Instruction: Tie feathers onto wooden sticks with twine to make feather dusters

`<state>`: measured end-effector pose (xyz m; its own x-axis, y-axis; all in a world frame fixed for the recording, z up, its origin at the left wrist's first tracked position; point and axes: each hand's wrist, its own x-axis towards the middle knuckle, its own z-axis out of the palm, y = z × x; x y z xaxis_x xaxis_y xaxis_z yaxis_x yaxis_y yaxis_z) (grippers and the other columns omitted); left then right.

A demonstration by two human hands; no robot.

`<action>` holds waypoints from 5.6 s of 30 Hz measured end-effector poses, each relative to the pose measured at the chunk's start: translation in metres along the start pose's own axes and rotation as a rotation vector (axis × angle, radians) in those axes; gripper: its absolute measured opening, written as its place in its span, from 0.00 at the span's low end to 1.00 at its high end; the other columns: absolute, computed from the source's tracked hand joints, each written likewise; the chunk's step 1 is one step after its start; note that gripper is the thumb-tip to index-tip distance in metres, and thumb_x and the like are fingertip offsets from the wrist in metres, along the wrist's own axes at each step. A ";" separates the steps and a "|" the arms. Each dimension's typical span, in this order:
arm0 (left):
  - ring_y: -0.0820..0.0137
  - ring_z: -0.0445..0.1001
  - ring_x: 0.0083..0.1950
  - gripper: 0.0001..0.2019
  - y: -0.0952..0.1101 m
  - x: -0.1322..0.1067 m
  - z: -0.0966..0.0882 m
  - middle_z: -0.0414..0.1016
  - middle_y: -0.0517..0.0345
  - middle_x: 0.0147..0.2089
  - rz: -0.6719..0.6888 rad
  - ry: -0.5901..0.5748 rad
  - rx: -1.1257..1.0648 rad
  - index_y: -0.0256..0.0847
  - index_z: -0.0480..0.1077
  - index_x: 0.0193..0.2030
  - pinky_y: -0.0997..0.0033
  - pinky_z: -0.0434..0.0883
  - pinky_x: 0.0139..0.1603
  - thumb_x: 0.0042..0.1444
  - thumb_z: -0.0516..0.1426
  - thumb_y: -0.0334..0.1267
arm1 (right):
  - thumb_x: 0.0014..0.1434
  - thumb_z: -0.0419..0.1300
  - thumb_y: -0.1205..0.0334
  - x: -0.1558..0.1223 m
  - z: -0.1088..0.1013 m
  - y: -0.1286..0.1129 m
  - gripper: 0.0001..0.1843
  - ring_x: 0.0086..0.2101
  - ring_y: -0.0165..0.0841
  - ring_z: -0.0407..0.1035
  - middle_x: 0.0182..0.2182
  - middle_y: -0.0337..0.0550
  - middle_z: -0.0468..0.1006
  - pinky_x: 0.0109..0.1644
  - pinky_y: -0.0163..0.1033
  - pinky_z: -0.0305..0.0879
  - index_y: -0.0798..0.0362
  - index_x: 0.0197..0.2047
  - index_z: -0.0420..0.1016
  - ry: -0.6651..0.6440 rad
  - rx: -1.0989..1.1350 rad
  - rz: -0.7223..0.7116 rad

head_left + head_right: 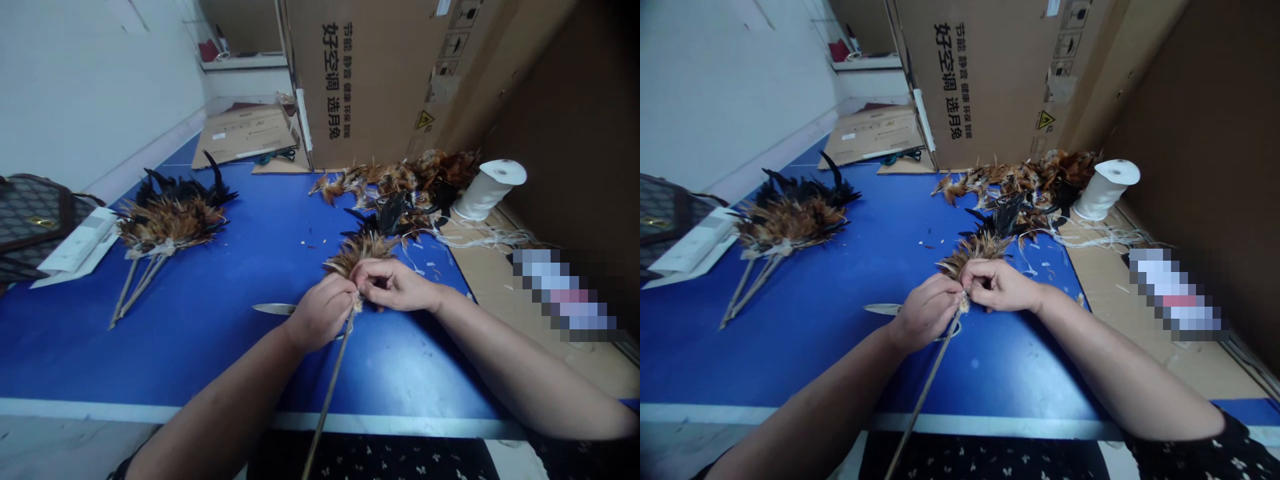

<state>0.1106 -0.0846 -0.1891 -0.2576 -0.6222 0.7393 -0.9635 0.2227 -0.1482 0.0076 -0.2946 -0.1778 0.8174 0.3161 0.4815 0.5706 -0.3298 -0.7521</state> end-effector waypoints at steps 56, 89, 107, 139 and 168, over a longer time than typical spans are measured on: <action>0.80 0.62 0.24 0.26 0.013 0.044 -0.077 0.73 0.55 0.32 -1.066 0.568 -0.970 0.31 0.76 0.40 0.82 0.50 0.18 0.53 0.72 0.56 | 0.73 0.54 0.63 -0.006 0.035 0.014 0.20 0.38 0.31 0.73 0.59 0.53 0.71 0.49 0.43 0.75 0.49 0.66 0.63 0.545 -0.602 -0.245; 0.75 0.66 0.25 0.27 -0.010 0.064 -0.161 0.68 0.62 0.24 -1.126 0.350 -0.404 0.34 0.76 0.47 0.79 0.63 0.23 0.46 0.70 0.52 | 0.60 0.63 0.65 0.017 0.038 -0.059 0.15 0.33 0.35 0.73 0.40 0.48 0.82 0.34 0.35 0.59 0.56 0.51 0.76 -0.440 -0.934 0.205; 0.73 0.66 0.25 0.11 -0.006 0.089 -0.152 0.78 0.52 0.29 -0.894 0.107 -0.225 0.34 0.84 0.38 0.74 0.60 0.24 0.49 0.68 0.39 | 0.64 0.59 0.36 0.005 -0.042 -0.139 0.29 0.31 0.43 0.76 0.31 0.54 0.81 0.35 0.40 0.57 0.56 0.46 0.82 -0.053 -1.439 0.252; 0.77 0.64 0.24 0.20 -0.018 0.112 -0.115 0.67 0.62 0.25 -0.796 0.512 -0.839 0.33 0.74 0.41 0.77 0.54 0.23 0.44 0.71 0.39 | 0.65 0.66 0.54 -0.008 0.047 -0.061 0.13 0.37 0.44 0.81 0.38 0.53 0.84 0.37 0.40 0.65 0.56 0.45 0.81 -0.155 -1.131 0.356; 0.64 0.80 0.52 0.21 0.031 0.178 -0.038 0.82 0.46 0.52 -0.492 0.393 -0.767 0.38 0.79 0.55 0.69 0.77 0.49 0.68 0.61 0.53 | 0.75 0.50 0.51 0.027 0.005 -0.068 0.18 0.29 0.31 0.68 0.29 0.42 0.74 0.37 0.35 0.67 0.52 0.37 0.67 0.926 -0.404 -0.262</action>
<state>0.0378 -0.1601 -0.0376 0.3350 -0.5134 0.7901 -0.6127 0.5183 0.5966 -0.0098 -0.2587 -0.1159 0.3077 -0.3283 0.8931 0.5834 -0.6764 -0.4496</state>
